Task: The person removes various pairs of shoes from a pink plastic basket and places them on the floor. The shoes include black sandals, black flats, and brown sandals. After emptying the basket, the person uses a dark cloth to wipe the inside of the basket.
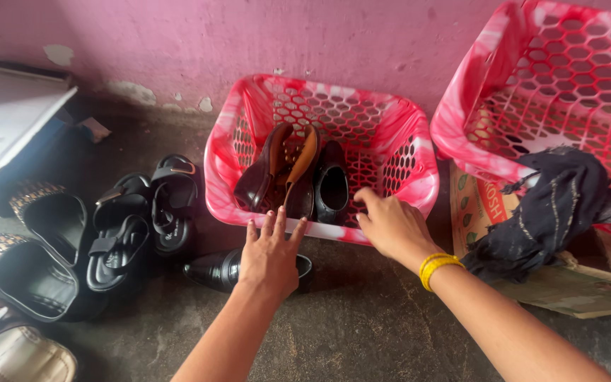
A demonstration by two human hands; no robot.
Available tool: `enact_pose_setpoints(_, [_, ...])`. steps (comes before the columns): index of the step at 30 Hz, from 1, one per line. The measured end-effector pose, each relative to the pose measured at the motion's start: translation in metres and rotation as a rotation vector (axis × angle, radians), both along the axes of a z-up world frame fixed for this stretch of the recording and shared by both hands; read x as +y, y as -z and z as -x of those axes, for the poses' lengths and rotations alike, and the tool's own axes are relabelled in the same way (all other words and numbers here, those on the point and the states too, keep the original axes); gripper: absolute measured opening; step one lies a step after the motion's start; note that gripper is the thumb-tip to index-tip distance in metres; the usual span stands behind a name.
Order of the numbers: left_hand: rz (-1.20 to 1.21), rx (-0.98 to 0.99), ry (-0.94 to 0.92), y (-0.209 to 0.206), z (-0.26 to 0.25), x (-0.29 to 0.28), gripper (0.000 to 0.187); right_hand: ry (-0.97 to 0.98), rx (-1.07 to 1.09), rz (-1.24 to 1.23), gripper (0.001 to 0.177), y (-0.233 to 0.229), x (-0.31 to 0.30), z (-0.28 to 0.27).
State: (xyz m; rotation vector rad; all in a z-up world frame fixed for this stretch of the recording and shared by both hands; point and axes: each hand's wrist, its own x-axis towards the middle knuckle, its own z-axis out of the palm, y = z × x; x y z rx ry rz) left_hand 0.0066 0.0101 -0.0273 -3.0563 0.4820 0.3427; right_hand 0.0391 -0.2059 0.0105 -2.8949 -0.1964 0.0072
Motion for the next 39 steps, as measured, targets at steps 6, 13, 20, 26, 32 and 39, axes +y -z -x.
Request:
enact_pose_setpoints(6, [0.071, -0.239, 0.149, 0.016, -0.003, 0.014, 0.076, 0.189, 0.157, -0.255, 0.057, 0.042, 0.013, -0.031])
enact_pose_setpoints(13, [0.142, -0.422, 0.213, 0.029, -0.005, 0.020, 0.065, 0.185, 0.231, -0.327, 0.054, 0.081, 0.023, -0.041])
enact_pose_setpoints(20, [0.158, -0.492, 0.259, 0.033, -0.004, 0.025, 0.068, 0.282, 0.156, -0.230, 0.046, 0.089, 0.019, -0.053])
enact_pose_setpoints(26, [0.072, -0.373, 0.297, 0.023, 0.005, 0.030, 0.095, 0.416, 0.008, -0.391, 0.035, 0.083, 0.004, -0.048])
enact_pose_setpoints(32, [0.126, -0.249, 0.218, 0.012, 0.006, 0.024, 0.092, 0.368, -0.085, -0.463, 0.028, 0.065, -0.013, -0.039])
enact_pose_setpoints(39, [0.235, -0.434, 0.246, -0.016, 0.023, 0.031, 0.079, 0.231, -0.071, -0.500, 0.024, 0.001, -0.012, -0.020])
